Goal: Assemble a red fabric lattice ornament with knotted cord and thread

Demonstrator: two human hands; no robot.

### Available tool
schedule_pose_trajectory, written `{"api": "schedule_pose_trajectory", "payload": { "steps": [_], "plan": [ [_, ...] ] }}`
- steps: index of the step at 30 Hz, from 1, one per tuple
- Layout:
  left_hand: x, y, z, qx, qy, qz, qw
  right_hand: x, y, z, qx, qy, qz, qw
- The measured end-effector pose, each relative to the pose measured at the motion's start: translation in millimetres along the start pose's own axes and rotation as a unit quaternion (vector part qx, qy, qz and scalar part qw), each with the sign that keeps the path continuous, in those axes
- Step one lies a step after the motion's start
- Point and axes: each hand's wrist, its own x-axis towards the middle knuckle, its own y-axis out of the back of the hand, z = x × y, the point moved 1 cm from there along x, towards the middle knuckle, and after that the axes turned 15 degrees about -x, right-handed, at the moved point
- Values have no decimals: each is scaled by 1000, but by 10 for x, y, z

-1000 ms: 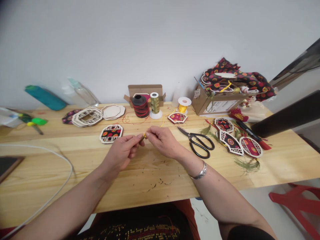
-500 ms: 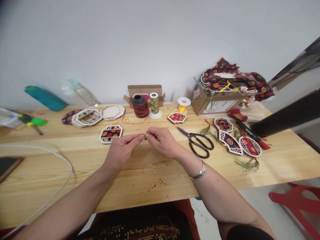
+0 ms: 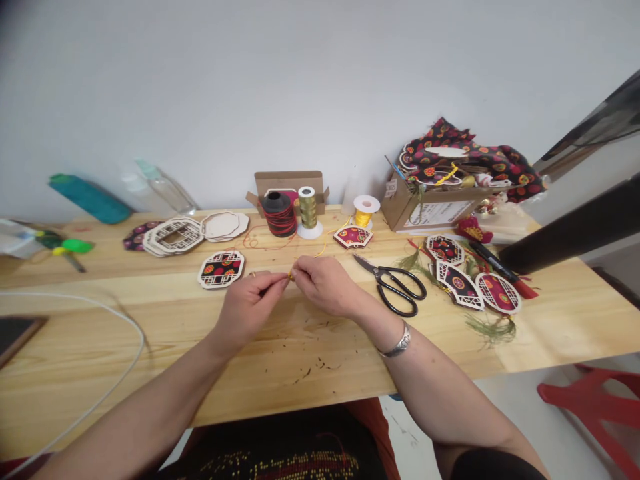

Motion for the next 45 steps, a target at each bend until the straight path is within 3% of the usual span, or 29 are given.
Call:
{"api": "schedule_pose_trajectory", "payload": {
  "steps": [7,11,16,21,27,36,40,45],
  "plan": [
    [-13,-3,-16,13,-36,13,999,-4,6,-14,53,1,11,999],
    [12,14,-7,-96,48,42,993,7,-20,46,128,-38,27,991],
    [60,21,33,-229,169,56,957,69,-115,160,241,-94,44,965],
    [63,13,78,-287,186,61,938,74,-156,160,381,-134,10,915],
    [38,18,107,-272,169,39,947,53,-122,110,418,-149,-6,896],
    [31,9,75,-271,173,67,945,54,-120,104,386,-133,28,913],
    [28,6,26,-278,174,90,940,49,-143,89,367,-93,86,921],
    [33,5,10,-276,172,96,941,23,-143,27,259,-21,148,954]
  ]
}}
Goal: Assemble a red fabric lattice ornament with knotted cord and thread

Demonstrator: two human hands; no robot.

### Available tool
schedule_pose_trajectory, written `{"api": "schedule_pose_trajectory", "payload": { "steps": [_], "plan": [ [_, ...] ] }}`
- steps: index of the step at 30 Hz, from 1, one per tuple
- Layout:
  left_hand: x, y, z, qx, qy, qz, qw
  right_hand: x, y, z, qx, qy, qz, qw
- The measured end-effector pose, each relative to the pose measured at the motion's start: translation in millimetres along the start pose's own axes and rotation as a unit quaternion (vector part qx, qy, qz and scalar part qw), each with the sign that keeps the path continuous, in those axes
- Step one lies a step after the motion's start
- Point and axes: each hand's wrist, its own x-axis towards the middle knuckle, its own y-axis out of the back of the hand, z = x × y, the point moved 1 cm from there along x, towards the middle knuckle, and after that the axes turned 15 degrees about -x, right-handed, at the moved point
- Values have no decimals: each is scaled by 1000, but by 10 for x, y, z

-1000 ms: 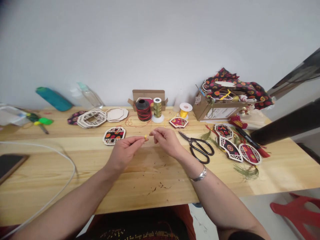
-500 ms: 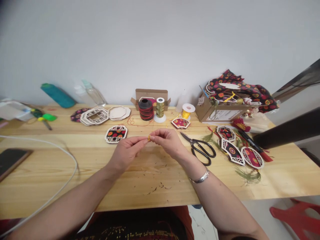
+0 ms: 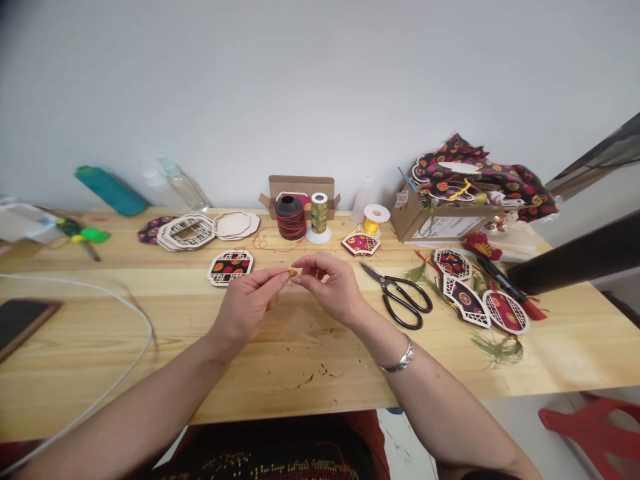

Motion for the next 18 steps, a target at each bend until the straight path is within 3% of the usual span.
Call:
{"api": "schedule_pose_trajectory", "payload": {
  "steps": [9,18],
  "plan": [
    [-52,-29,63,51,-21,-18,998,-5,16,-23,-47,50,31,997],
    [-66,-14,22,87,-85,-19,992,-12,28,-75,-42,10,14,999]
  ]
}}
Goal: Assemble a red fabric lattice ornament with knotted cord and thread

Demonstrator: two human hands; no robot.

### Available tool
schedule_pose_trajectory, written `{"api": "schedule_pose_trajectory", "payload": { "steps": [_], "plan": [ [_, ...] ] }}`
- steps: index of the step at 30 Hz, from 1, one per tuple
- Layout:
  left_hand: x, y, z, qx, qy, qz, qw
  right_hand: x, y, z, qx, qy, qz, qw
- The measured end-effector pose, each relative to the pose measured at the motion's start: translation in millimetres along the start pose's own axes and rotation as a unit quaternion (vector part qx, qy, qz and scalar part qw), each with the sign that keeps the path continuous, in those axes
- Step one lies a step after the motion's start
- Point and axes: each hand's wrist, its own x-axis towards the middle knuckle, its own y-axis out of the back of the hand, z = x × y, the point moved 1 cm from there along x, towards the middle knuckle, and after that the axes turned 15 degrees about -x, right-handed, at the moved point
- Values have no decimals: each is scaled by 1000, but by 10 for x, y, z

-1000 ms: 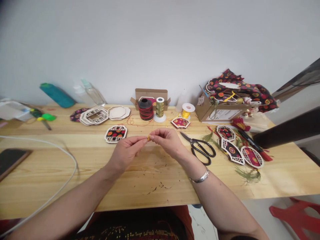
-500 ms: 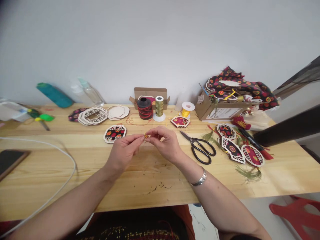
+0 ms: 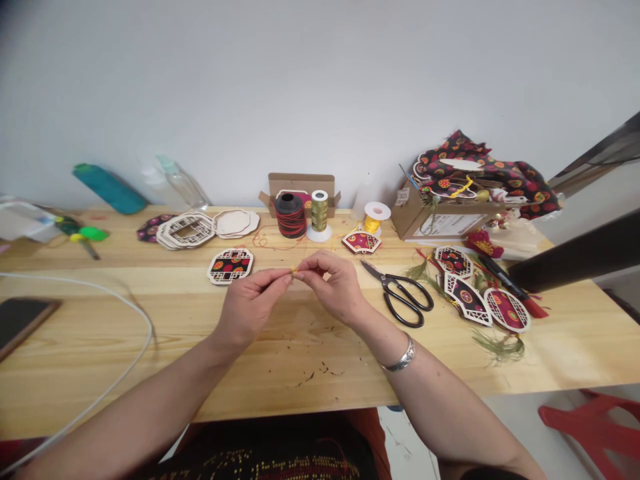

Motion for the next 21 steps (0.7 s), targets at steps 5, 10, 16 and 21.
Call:
{"api": "schedule_pose_trajectory", "payload": {
  "steps": [5,10,16,21],
  "plan": [
    [-2,-8,12,12,-26,4,1000,-11,-37,21,79,-77,-23,994],
    [-5,-10,17,13,-26,1,1000,-12,-50,19,133,-135,-35,981],
    [-7,-5,2,6,-5,-2,1000,-14,-56,34,150,-129,-27,980],
    [-1,7,5,5,18,6,1000,-9,-43,24,147,-121,-33,981]
  ]
}}
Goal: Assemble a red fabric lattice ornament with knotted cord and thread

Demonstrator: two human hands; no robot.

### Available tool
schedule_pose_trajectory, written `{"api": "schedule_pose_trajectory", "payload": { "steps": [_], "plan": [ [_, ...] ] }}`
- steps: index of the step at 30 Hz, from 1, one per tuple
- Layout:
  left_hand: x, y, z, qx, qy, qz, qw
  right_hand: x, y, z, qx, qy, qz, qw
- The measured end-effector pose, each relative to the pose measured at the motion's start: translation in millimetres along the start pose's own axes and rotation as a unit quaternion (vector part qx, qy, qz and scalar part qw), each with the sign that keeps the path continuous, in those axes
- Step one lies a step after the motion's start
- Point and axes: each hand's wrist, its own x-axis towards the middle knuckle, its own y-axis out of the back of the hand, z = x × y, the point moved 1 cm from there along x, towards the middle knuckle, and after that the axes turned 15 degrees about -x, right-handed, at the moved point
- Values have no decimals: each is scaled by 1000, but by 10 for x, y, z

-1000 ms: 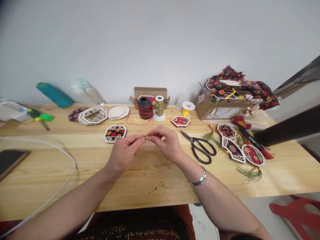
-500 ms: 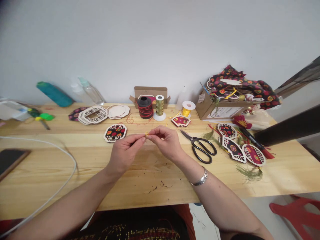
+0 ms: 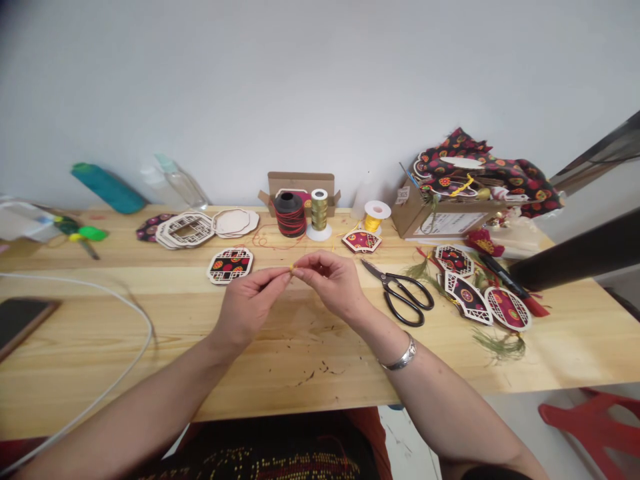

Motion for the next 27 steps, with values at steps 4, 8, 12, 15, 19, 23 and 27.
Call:
{"api": "schedule_pose_trajectory", "payload": {
  "steps": [4,8,12,15,19,23,27],
  "plan": [
    [1,2,13,-8,12,-10,1000,-10,6,-29,-7,0,1,1000],
    [4,0,7,-14,3,-10,1000,-8,15,-14,19,-20,-12,1000],
    [0,-6,2,-2,-17,-12,1000,8,30,7,31,-34,-20,999],
    [-9,-12,8,2,-32,-19,999,9,31,-8,8,-36,-11,999],
    [-11,-16,14,9,-41,-19,999,-2,17,-30,-23,-26,-8,999],
    [-6,-15,15,11,-48,-23,999,-1,12,-18,-36,-14,-9,999],
    [-10,-9,6,14,-47,-23,999,10,21,-11,-25,-17,-6,1000]
  ]
}}
